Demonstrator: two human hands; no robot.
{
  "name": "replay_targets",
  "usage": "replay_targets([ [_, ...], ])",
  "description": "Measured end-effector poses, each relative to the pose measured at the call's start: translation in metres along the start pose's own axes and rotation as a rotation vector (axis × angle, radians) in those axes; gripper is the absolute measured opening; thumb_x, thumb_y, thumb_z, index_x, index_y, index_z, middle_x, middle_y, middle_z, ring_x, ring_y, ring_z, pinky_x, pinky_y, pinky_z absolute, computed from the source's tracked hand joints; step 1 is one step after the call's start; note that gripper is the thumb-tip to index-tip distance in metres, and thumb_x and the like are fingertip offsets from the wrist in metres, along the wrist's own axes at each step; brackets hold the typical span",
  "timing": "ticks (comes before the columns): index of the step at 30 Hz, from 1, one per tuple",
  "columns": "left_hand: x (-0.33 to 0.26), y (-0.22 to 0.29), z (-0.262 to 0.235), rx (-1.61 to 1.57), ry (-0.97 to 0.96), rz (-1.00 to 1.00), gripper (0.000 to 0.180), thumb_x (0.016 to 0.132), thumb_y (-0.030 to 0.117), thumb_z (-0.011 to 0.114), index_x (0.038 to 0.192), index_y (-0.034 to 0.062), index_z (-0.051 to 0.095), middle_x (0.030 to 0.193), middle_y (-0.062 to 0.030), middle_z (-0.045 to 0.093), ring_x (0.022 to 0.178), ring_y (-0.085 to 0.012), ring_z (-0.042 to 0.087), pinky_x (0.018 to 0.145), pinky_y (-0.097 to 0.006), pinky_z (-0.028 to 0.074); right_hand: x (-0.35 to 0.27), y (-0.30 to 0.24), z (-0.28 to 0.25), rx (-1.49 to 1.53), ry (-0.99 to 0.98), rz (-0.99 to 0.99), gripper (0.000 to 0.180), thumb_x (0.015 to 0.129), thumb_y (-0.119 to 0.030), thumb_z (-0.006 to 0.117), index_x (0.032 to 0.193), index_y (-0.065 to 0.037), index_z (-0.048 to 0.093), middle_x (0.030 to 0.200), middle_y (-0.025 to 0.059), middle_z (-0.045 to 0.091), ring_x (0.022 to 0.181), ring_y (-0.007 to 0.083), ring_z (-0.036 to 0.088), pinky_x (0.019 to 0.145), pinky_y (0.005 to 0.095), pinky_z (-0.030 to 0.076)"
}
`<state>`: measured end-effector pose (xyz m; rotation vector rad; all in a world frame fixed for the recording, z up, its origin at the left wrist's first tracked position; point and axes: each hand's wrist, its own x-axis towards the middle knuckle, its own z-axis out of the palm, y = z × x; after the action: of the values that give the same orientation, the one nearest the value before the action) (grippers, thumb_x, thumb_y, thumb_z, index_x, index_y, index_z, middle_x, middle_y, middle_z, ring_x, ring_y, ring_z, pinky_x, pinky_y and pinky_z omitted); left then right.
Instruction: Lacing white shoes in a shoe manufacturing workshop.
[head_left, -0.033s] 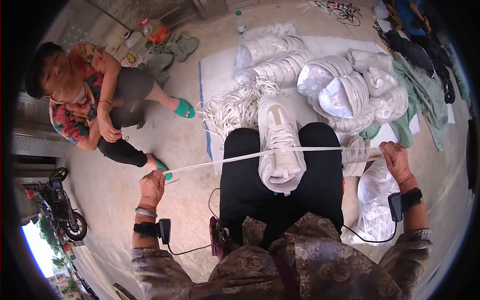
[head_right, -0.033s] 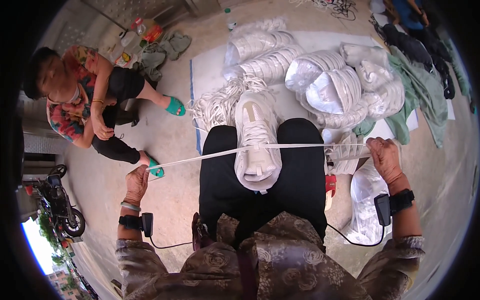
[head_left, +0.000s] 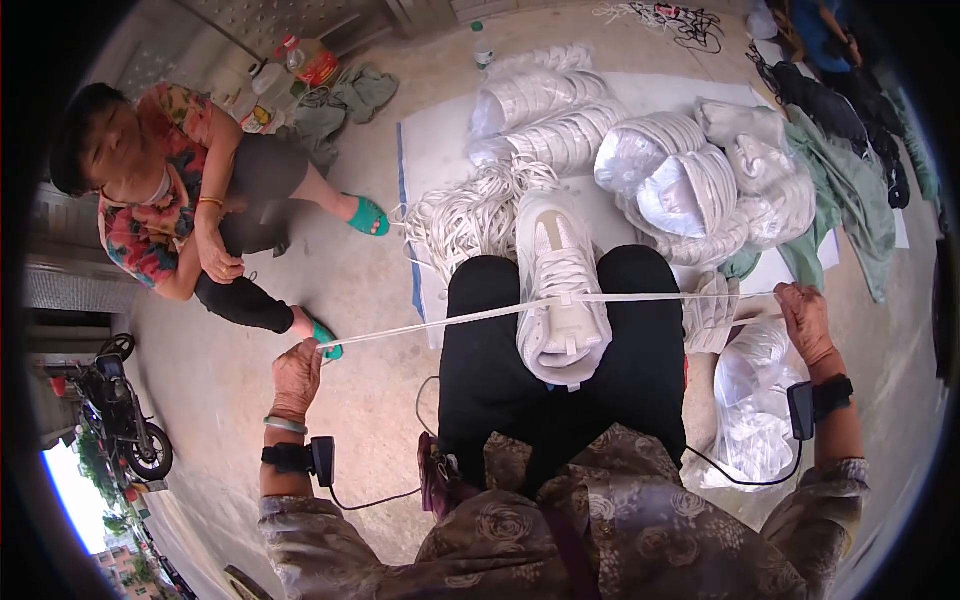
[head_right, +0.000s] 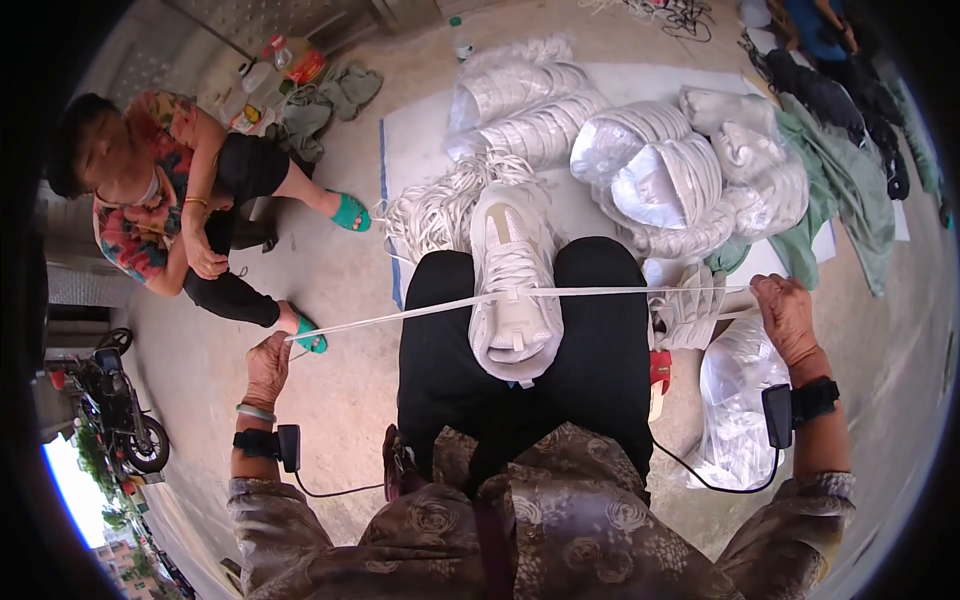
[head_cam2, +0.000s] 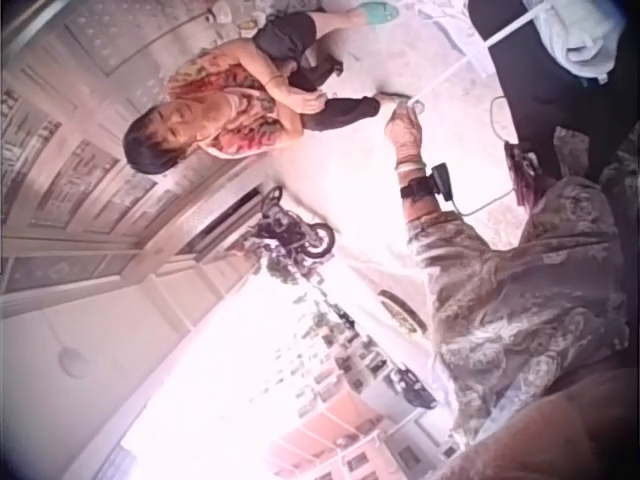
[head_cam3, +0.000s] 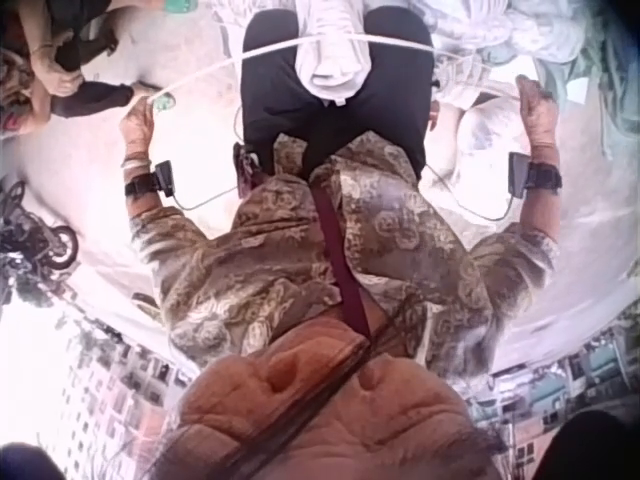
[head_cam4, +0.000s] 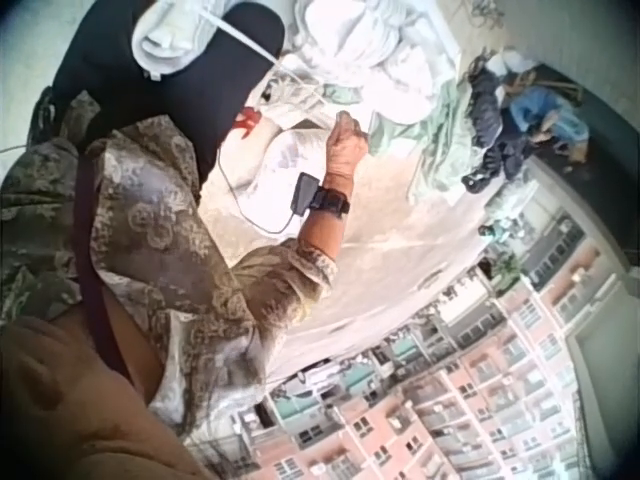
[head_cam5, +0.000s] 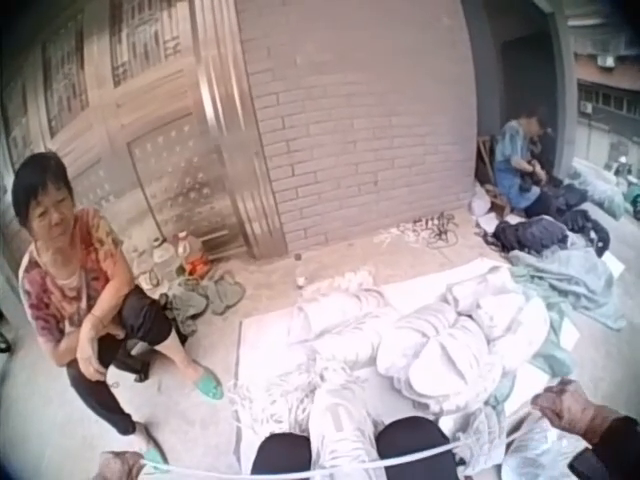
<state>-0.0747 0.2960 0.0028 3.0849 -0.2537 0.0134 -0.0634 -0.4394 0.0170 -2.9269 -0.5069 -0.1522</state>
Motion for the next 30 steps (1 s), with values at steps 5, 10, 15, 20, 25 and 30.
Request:
replay_targets([
  [5,-0.037,-0.082,-0.013,-0.033,0.034,-0.386,0.017,0.089,0.021,0.051,0.09,0.0051,0.056,0.075,-0.0157,0.061,0.066,-0.033,0.059,0.058,-0.04,0.046,-0.05,0.106,-0.061,-0.31,0.153,0.19,0.011,0.084,-0.006,0.054,0.095,-0.005,0.058,0.087,0.0149,0.061,0.078,0.0343,0.057,0.069,0.0389,0.044],
  [10,-0.03,-0.102,-0.024,-0.709,0.189,-0.735,0.037,0.094,0.035,0.043,0.075,0.0051,0.055,0.049,-0.0006,0.044,0.039,-0.0069,0.04,0.037,-0.02,0.031,-0.073,0.168,-0.082,-0.241,0.459,0.301,0.017,0.09,-0.017,0.053,0.098,-0.003,0.059,0.079,0.0081,0.061,0.065,0.0222,0.056,0.061,0.0341,0.044],
  [15,0.021,0.055,-0.024,-0.97,-0.628,-0.846,0.051,0.091,0.045,0.041,0.063,0.0033,0.054,0.047,-0.0029,0.043,0.037,-0.0119,0.04,0.035,-0.025,0.032,-0.019,0.015,-0.026,1.072,0.097,1.128,0.029,0.09,-0.035,0.053,0.072,-0.013,0.055,0.047,-0.0076,0.033,0.037,0.0046,0.027,0.039,0.023,0.031],
  [20,0.059,0.201,-0.018,-1.337,-1.06,-0.457,0.041,0.095,0.036,0.041,0.076,0.0019,0.055,0.049,-0.0011,0.042,0.037,-0.0082,0.035,0.036,-0.022,0.03,0.03,-0.155,0.02,1.811,-0.573,0.789,0.016,0.091,-0.019,0.052,0.092,-0.003,0.056,0.062,-0.0008,0.048,0.046,0.0055,0.039,0.044,0.0228,0.04],
  [25,0.103,0.254,0.007,-1.41,-0.905,-0.254,0.038,0.095,0.035,0.042,0.078,0.0033,0.054,0.054,-0.0011,0.044,0.04,-0.0076,0.038,0.036,-0.02,0.029,0.091,-0.193,0.055,1.473,-0.366,0.484,0.015,0.094,-0.014,0.048,0.089,-0.003,0.057,0.068,0.0014,0.057,0.054,0.0063,0.052,0.051,0.0201,0.045],
  [30,0.148,0.269,0.01,-1.354,-0.738,-0.252,0.036,0.094,0.033,0.042,0.077,0.0042,0.053,0.055,-0.0011,0.045,0.04,-0.0088,0.039,0.036,-0.021,0.03,0.135,-0.193,0.085,1.552,-0.099,0.463,0.012,0.091,-0.014,0.054,0.09,-0.004,0.06,0.069,-0.0004,0.058,0.056,0.005,0.052,0.053,0.0198,0.045],
])
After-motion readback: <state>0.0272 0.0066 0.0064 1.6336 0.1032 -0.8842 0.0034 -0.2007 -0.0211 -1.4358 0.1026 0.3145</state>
